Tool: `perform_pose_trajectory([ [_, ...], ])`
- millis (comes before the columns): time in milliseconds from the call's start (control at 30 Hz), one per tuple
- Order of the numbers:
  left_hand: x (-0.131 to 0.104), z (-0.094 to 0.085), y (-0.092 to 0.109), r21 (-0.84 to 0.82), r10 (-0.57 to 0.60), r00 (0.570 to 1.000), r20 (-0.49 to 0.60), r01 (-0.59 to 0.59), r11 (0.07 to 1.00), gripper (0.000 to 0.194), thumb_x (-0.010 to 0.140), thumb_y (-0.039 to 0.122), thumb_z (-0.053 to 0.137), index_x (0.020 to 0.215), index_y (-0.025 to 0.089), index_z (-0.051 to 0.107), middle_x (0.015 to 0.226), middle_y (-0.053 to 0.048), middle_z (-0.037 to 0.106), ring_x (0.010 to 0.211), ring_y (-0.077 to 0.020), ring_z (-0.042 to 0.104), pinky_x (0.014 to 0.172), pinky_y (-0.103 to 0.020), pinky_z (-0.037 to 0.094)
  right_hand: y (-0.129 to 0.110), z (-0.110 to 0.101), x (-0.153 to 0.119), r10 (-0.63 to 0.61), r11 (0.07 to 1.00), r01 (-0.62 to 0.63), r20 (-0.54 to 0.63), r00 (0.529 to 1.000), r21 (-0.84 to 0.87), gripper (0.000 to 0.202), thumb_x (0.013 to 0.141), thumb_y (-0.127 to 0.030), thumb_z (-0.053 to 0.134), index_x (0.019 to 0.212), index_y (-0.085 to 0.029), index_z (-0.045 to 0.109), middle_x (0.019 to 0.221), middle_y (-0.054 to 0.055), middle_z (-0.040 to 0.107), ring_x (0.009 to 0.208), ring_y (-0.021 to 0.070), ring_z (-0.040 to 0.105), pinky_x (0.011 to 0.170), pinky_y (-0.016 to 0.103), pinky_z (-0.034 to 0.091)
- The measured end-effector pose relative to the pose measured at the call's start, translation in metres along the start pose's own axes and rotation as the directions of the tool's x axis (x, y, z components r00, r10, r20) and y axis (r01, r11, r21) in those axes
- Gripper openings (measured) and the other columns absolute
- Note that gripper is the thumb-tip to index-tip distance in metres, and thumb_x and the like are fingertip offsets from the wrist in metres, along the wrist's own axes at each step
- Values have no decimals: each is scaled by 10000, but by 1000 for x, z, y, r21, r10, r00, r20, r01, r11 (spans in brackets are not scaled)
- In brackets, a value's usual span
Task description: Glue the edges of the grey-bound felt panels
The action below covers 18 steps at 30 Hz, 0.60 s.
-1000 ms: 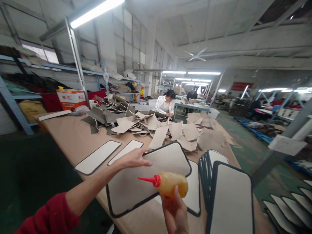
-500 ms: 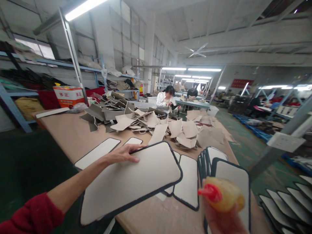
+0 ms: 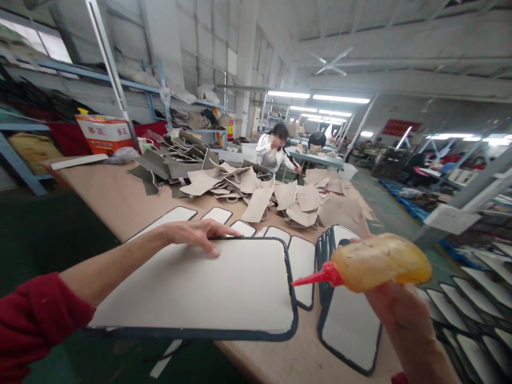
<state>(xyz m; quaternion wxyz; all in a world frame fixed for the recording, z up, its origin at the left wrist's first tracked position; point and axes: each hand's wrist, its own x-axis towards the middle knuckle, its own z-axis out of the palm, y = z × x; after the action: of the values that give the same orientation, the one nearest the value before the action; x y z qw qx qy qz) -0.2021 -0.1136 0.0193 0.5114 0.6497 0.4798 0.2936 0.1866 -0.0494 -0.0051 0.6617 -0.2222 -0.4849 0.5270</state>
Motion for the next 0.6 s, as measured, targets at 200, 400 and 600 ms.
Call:
perform_pose_trajectory([
  [200, -1, 7, 10, -3, -17, 998, 56, 18, 1000, 649, 558, 218, 843, 1193, 213, 710, 1081, -61, 740, 999, -312, 658, 872, -324, 490, -9, -3, -2, 25, 997, -21, 59, 998, -73, 753, 329, -448, 945, 1015, -233, 720, 998, 183, 696, 808, 358, 680, 711, 565, 555],
  [400, -1, 7, 7, 21, -28, 993, 112, 26, 999, 653, 619, 269, 810, 1257, 245, 670, 1151, -33, 720, 1065, -288, 627, 902, -289, 464, -13, -5, -7, 62, 996, -55, 116, 991, -66, 665, 365, -443, 924, 963, -239, 718, 922, 147, 705, 731, 305, 688, 830, 562, 518],
  [600, 2, 4, 3, 65, -3, 992, 126, -6, 998, 668, 640, 294, 800, 1287, 242, 643, 1225, -22, 690, 1149, -275, 586, 961, -277, 432, -17, -8, -12, -18, 999, 27, 267, 964, -29, 542, 500, -397, 924, 992, -272, 733, 902, 89, 729, 726, 282, 710, 672, 386, 596],
])
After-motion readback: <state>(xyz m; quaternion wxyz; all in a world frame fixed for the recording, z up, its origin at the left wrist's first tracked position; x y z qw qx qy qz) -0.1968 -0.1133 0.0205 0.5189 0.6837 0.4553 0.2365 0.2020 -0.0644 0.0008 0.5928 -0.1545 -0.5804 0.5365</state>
